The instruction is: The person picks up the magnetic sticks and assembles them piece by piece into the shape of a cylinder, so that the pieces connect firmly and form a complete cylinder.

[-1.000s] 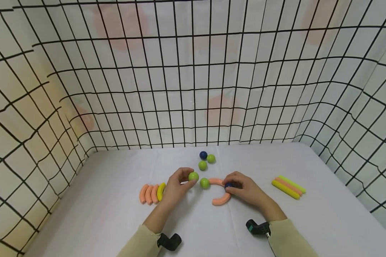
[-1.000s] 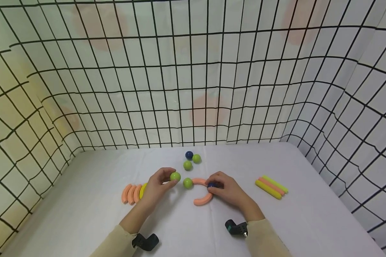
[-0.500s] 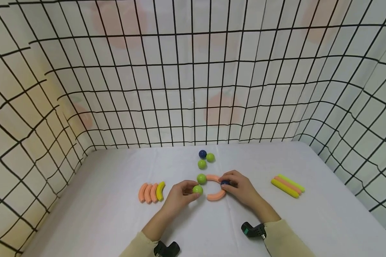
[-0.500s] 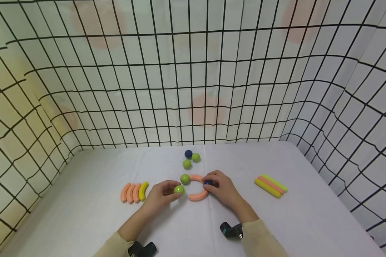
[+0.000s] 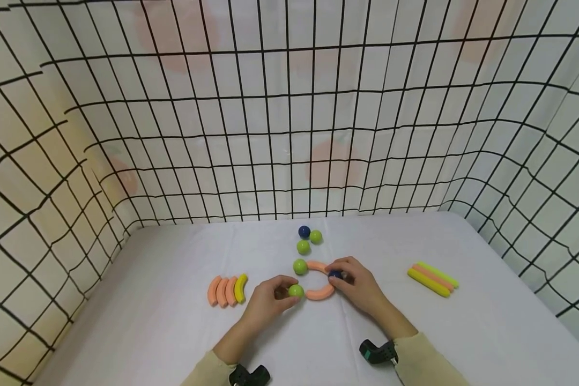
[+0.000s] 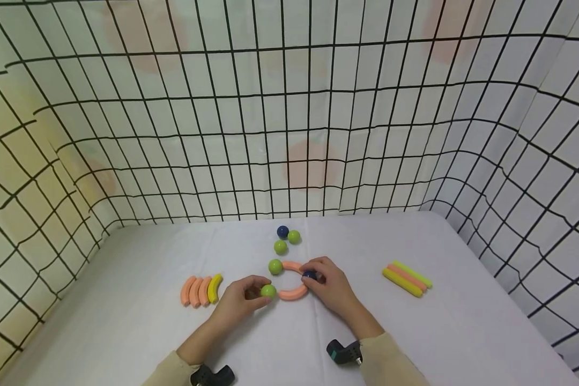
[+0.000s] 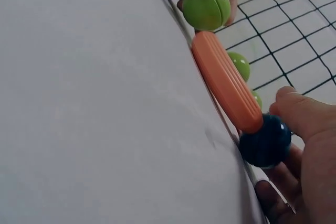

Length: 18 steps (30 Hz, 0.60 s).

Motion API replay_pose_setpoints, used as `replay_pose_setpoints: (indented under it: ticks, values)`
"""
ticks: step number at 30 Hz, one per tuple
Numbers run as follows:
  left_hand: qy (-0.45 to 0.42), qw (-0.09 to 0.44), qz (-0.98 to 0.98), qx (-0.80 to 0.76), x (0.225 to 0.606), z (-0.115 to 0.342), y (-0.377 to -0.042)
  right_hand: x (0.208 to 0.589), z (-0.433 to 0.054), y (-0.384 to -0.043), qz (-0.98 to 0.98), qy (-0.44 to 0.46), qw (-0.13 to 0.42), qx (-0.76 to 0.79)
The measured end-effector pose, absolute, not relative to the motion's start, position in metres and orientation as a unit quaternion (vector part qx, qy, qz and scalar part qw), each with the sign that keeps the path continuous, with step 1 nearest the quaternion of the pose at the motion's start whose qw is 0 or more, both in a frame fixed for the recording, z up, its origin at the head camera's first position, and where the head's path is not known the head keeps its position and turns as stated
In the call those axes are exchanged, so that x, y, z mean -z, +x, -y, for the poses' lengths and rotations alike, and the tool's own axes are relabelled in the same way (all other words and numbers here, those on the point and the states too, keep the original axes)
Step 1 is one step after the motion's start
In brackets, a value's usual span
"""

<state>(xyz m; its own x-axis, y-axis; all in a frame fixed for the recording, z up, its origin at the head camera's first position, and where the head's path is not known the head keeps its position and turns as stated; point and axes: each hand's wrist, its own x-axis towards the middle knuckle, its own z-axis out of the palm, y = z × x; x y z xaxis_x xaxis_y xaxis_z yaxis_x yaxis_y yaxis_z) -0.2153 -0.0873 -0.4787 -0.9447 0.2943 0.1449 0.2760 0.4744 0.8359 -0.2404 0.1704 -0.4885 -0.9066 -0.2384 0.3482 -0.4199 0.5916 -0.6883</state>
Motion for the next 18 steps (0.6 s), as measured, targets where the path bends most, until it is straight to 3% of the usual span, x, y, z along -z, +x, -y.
replay_pose_setpoints:
  ticks: [8, 18]
  values:
    - [0.185, -0.007, -0.863, -0.470, 0.4788, 0.0878, -0.2127, 0.4917, -0.1676, -0.2320, 0.883, 0.275, 0.126, -0.358]
    - [0.184, -0.016, -0.867, -0.463, 0.4802, 0.0866, -0.2127, 0.4910, -0.1639, -0.2327, 0.897, 0.298, 0.130, -0.301]
